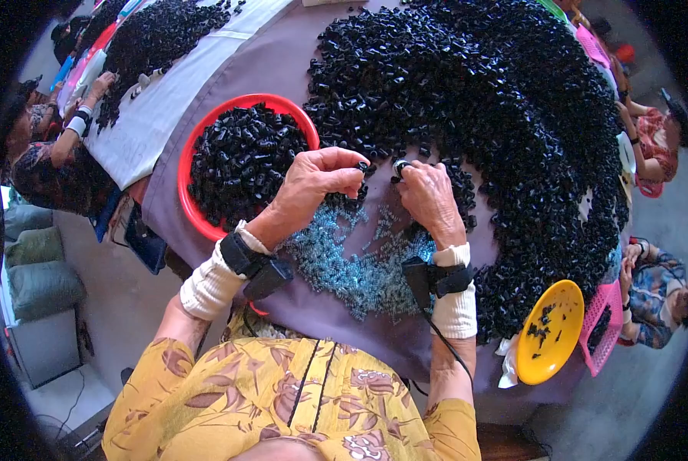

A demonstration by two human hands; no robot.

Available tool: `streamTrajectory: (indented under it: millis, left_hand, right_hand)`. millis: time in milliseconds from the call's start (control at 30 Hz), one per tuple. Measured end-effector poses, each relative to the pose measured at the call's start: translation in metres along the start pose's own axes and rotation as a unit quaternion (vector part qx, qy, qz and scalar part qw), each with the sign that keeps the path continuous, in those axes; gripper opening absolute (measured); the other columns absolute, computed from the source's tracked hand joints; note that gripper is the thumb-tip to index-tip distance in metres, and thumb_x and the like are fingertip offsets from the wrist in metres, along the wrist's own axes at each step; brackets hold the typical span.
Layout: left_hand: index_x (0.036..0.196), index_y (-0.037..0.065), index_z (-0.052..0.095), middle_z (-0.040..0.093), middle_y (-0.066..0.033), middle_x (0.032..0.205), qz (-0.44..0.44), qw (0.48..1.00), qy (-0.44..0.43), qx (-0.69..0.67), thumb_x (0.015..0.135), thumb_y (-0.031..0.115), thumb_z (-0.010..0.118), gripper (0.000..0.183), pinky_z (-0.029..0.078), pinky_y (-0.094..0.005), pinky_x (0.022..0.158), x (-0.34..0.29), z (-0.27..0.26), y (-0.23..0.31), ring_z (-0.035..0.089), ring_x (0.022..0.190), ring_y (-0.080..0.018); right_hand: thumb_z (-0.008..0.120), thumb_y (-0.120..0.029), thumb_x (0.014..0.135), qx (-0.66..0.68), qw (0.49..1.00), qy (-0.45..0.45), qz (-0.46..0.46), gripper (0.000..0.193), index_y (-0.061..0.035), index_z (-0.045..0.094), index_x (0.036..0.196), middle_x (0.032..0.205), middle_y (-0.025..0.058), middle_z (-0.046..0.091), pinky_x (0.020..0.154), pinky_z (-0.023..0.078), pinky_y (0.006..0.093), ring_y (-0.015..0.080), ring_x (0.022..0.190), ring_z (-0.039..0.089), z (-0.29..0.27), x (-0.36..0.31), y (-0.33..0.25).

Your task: Assembling or sorting small black plastic components.

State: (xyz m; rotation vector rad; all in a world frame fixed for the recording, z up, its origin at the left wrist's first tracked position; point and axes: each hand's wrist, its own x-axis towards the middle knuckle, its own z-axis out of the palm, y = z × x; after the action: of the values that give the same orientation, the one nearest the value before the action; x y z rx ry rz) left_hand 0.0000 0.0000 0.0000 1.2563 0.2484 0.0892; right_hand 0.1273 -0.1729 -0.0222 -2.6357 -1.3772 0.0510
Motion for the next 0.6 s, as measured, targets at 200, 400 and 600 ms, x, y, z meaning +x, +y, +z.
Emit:
streamTrajectory:
  millis: [200,400,600]
  left_hand:
    - [0.100,-0.001,0.062,0.064,-0.0049,0.086,-0.029,0.999,0.013,-0.037,0.083,0.010,0.063,0.020,0.052,-0.0237,0.070,0.002,0.003,-0.011,0.062,0.076,-0.0105]
    - [0.102,-0.001,0.061,0.064,-0.0056,0.089,-0.026,0.997,-0.022,-0.065,0.085,0.012,0.063,0.022,0.053,-0.0250,0.072,0.002,0.011,-0.010,0.062,0.078,-0.0113]
    - [0.102,0.000,0.059,0.065,-0.0064,0.088,-0.004,0.998,0.020,-0.067,0.085,0.012,0.064,0.021,0.054,-0.0253,0.071,0.005,0.004,-0.002,0.063,0.077,-0.0123]
  right_hand:
    - [0.067,-0.015,0.072,0.239,0.971,0.002,0.002,0.020,0.0028,0.058,0.073,0.062,0.0120,0.057,0.050,0.043,0.0322,0.0226,0.053,0.055,-0.040,-0.007,-0.016]
    - [0.069,-0.015,0.071,0.293,0.956,-0.002,-0.019,0.020,0.0012,0.063,0.080,0.066,0.0109,0.062,0.051,0.044,0.0301,0.0201,0.054,0.057,-0.058,-0.004,-0.028]
    - [0.066,-0.013,0.069,0.234,0.971,0.039,-0.010,0.018,0.0016,0.056,0.068,0.061,0.0150,0.056,0.052,0.044,0.0337,0.0268,0.053,0.056,-0.053,0.001,-0.026]
